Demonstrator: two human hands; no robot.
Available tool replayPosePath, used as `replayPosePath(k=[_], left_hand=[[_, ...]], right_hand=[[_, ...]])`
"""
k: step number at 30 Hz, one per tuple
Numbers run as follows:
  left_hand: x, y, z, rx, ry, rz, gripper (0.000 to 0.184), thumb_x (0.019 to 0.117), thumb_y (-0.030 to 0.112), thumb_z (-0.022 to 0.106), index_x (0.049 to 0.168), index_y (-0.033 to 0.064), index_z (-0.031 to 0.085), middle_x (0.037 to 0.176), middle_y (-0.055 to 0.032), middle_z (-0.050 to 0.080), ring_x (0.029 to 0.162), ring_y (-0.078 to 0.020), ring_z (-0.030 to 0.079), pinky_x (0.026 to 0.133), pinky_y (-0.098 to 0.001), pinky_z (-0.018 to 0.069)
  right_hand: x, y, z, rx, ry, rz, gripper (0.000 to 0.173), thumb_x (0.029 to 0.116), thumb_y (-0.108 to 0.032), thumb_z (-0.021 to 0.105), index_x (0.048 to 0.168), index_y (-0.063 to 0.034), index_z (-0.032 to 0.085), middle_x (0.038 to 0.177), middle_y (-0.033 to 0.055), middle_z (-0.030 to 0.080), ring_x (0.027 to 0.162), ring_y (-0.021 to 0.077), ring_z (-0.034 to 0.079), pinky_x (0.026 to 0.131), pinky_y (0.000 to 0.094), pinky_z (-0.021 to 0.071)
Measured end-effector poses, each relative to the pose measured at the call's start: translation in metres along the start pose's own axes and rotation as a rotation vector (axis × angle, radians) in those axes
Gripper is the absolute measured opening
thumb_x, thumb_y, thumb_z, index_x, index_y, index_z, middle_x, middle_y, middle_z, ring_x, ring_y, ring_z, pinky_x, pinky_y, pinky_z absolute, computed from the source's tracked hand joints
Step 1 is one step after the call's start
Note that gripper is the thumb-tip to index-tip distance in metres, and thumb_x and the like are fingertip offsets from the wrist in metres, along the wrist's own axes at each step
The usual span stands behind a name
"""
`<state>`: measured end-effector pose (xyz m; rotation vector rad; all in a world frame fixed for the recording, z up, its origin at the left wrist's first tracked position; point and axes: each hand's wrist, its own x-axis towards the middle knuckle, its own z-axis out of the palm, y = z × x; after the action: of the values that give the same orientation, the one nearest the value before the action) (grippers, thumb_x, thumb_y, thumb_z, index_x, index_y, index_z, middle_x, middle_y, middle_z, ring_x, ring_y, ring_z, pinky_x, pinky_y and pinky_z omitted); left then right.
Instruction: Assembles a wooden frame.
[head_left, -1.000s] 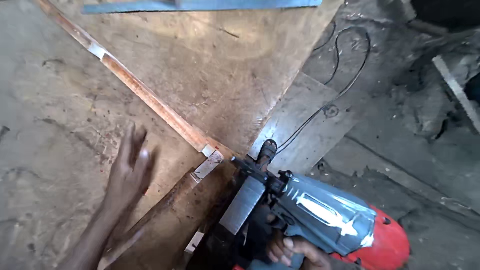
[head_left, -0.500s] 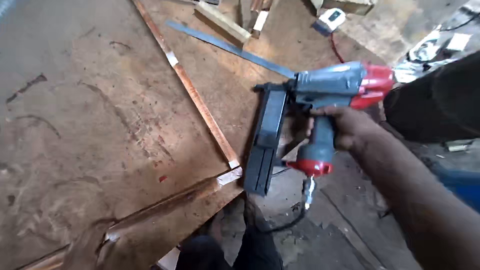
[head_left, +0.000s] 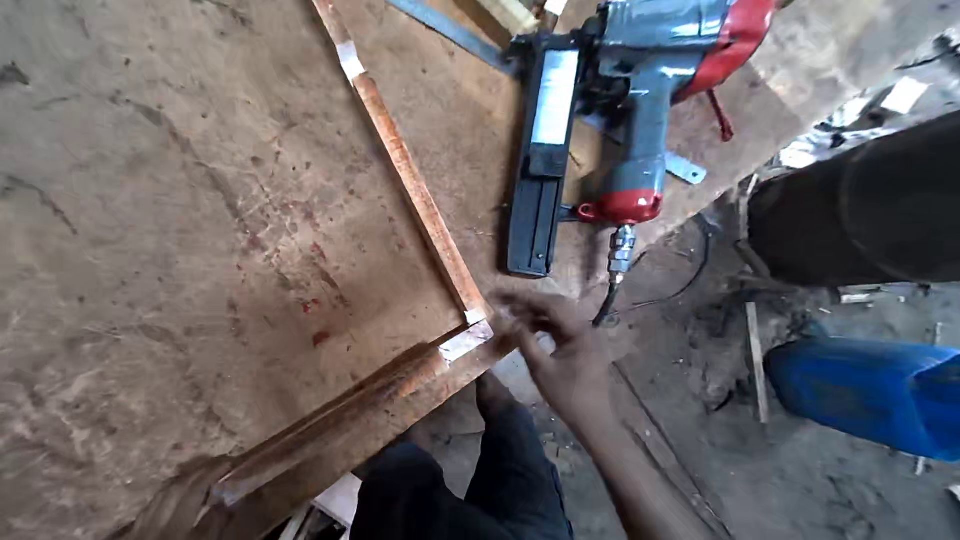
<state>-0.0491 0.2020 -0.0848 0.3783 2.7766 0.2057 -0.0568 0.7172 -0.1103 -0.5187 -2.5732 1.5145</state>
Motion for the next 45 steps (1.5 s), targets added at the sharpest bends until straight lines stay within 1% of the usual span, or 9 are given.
replayPosePath(k=[2,5,10,14,17,19,22,31,45], left_hand=[[-0.005,-0.05,0.008,-0.088,-0.07,0.109,0.061,0.0931,0.055,0.064,0.141,0.0177,0.06,0.137,-0.0101,0.063,0.129,-0.0268,0.058,0.11,-0.0459,0.0468],[0.035,-0.042,-0.017,-0.168,-0.057,0.221,0.076,0.0909,0.067,0.057,0.146,0.0147,0.054,0.143,-0.0126,0.058,0.135,-0.0298,0.053,0.115,-0.0511,0.042],[0.218,0.111,-0.039,0.041,0.16,0.632,0.075,0.0863,0.067,0.067,0.148,0.027,0.054,0.151,0.0043,0.053,0.141,-0.0186,0.047,0.117,-0.0495,0.0402],[0.327,0.246,-0.059,0.135,0.049,1.05,0.092,0.0774,0.066,0.076,0.155,0.0286,0.044,0.16,-0.0011,0.044,0.151,-0.027,0.035,0.121,-0.058,0.0299],[0.366,0.281,-0.046,0.194,-0.082,1.229,0.081,0.0762,0.068,0.076,0.141,0.0219,0.06,0.139,-0.0054,0.063,0.135,-0.0279,0.054,0.118,-0.0574,0.0336],[0.37,0.278,-0.032,0.171,-0.066,1.294,0.061,0.0768,0.066,0.076,0.117,0.0202,0.071,0.111,-0.003,0.071,0.11,-0.0265,0.064,0.104,-0.0563,0.0431],[0.358,0.267,-0.029,0.146,-0.09,1.281,0.046,0.0788,0.057,0.077,0.106,0.0205,0.073,0.104,-0.0025,0.071,0.105,-0.0277,0.064,0.102,-0.0583,0.042],[0.34,0.26,-0.02,0.128,-0.068,1.287,0.037,0.0855,0.049,0.073,0.109,0.0198,0.074,0.107,-0.001,0.072,0.104,-0.026,0.063,0.103,-0.0575,0.0374],[0.338,0.257,-0.016,0.145,-0.051,1.307,0.035,0.0862,0.044,0.073,0.111,0.0193,0.074,0.11,-0.0027,0.073,0.104,-0.0286,0.064,0.101,-0.0589,0.0376]], right_hand=[[-0.016,0.01,0.02,0.007,-0.031,0.082,0.038,0.0974,-0.02,0.067,0.135,-0.0137,0.063,0.123,0.0057,0.066,0.092,0.0146,0.068,0.078,0.0366,0.0612],[-0.02,0.019,0.031,-0.08,-0.017,0.031,0.043,0.0954,-0.022,0.068,0.138,-0.0153,0.063,0.13,0.0042,0.064,0.111,0.0179,0.064,0.092,0.0428,0.0572],[-0.017,0.034,0.035,-0.07,-0.002,-0.068,0.05,0.0909,-0.032,0.072,0.139,-0.0209,0.064,0.134,0.0002,0.063,0.118,0.0191,0.063,0.095,0.0466,0.0568],[-0.023,0.034,0.038,-0.077,0.052,-0.087,0.046,0.0873,-0.032,0.08,0.13,-0.0186,0.07,0.132,0.0015,0.065,0.12,0.0208,0.062,0.098,0.0472,0.0558],[-0.025,0.032,0.047,-0.076,0.119,-0.079,0.041,0.0891,-0.033,0.078,0.128,-0.0204,0.072,0.129,-0.0007,0.066,0.12,0.0187,0.061,0.099,0.0442,0.054],[-0.032,0.031,0.053,-0.076,0.161,-0.078,0.041,0.0912,-0.034,0.076,0.13,-0.0213,0.071,0.127,-0.0012,0.066,0.119,0.0188,0.06,0.097,0.0452,0.0538],[-0.042,0.032,0.059,-0.061,0.209,-0.063,0.038,0.0924,-0.029,0.076,0.128,-0.0178,0.071,0.127,0.0008,0.066,0.12,0.0201,0.06,0.099,0.0441,0.0533],[-0.05,0.045,0.055,0.052,0.2,-0.086,0.035,0.0884,-0.023,0.08,0.122,-0.0144,0.075,0.124,0.0011,0.067,0.114,0.0163,0.062,0.097,0.0373,0.0543],[-0.048,0.048,0.059,0.08,0.196,-0.167,0.028,0.0899,-0.026,0.078,0.114,-0.0121,0.077,0.12,0.0016,0.069,0.119,0.0185,0.061,0.104,0.0401,0.0506]])
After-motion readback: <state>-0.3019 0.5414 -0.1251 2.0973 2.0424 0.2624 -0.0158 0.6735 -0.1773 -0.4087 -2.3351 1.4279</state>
